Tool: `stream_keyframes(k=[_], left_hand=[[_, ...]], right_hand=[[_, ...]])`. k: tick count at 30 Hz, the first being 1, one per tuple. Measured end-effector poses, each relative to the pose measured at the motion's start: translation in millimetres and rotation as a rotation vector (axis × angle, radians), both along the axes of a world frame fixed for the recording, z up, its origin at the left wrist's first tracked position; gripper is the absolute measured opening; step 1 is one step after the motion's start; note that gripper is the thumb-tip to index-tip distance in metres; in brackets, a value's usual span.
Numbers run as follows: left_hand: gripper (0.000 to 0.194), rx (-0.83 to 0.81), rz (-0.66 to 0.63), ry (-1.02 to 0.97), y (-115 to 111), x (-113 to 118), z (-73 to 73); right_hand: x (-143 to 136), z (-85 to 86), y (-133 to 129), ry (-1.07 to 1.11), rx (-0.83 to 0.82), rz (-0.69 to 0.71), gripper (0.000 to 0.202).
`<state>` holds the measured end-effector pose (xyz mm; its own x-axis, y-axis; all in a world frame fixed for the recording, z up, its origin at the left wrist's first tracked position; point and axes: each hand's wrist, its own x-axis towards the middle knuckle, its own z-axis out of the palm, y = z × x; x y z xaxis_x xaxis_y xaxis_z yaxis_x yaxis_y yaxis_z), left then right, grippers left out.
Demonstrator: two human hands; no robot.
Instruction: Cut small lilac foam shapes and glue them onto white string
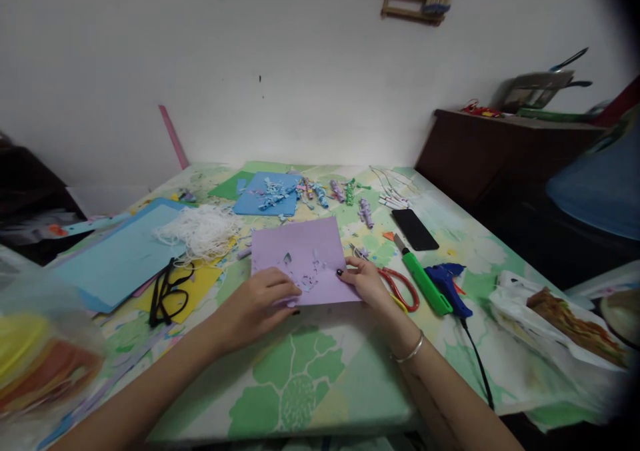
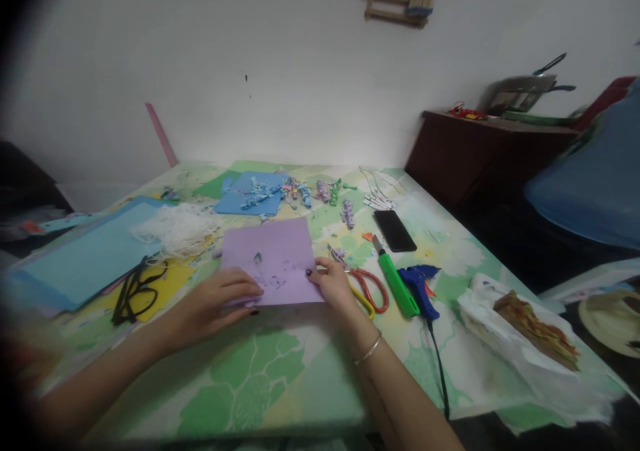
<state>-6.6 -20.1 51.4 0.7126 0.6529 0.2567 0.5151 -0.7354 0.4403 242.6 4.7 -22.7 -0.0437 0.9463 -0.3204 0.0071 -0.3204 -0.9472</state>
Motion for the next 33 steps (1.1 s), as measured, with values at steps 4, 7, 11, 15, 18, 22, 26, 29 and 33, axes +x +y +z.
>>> stream_keyframes(k=[4, 7, 11, 15, 18, 22, 26, 29, 33], left_hand=[[0.013, -0.086, 0.082, -0.097, 7, 1, 5.8], [0.012, -0.048, 0.126, -0.165, 10, -3, 7.4], [0.037, 0.045, 0.448, -0.445, 15, -13, -0.7], [0.061, -0.517, 0.724, -0.796, 20, -18, -8.4], [0.069, -0.975, 0.713, -0.876, 22, -14, -10.8], [0.047, -1.078, 0.700, -0.878, 27, -5, -18.9], [0.021, -1.035, 0.728, -0.884, 45, -9, -28.4], [0.016, -0.929, 0.790, -0.914, 71, -23, -26.5], [0.028, -0.769, 0.851, -0.935, 118, -43, -8.2]], right_hand=[[-1, 2.5, -1, 0.046, 0.013, -0.014, 0.032], [-1, 4.3, 0, 0.061, 0.012, -0.038, 0.032], [-1, 7.5, 0, 0.068, 0.003, -0.067, 0.031], [-2, 12.3, -3, 0.086, 0.013, -0.085, 0.029], [-4, 15.9, -6, 0.119, 0.029, -0.087, 0.025], [-7, 18.8, -9, 0.192, 0.067, -0.103, 0.019], [-6, 20.7, -10, 0.274, 0.104, -0.152, 0.024], [-5, 23.4, -10, 0.315, 0.102, -0.169, 0.033], [-4, 27.4, -12, 0.338, 0.093, -0.169, 0.037]])
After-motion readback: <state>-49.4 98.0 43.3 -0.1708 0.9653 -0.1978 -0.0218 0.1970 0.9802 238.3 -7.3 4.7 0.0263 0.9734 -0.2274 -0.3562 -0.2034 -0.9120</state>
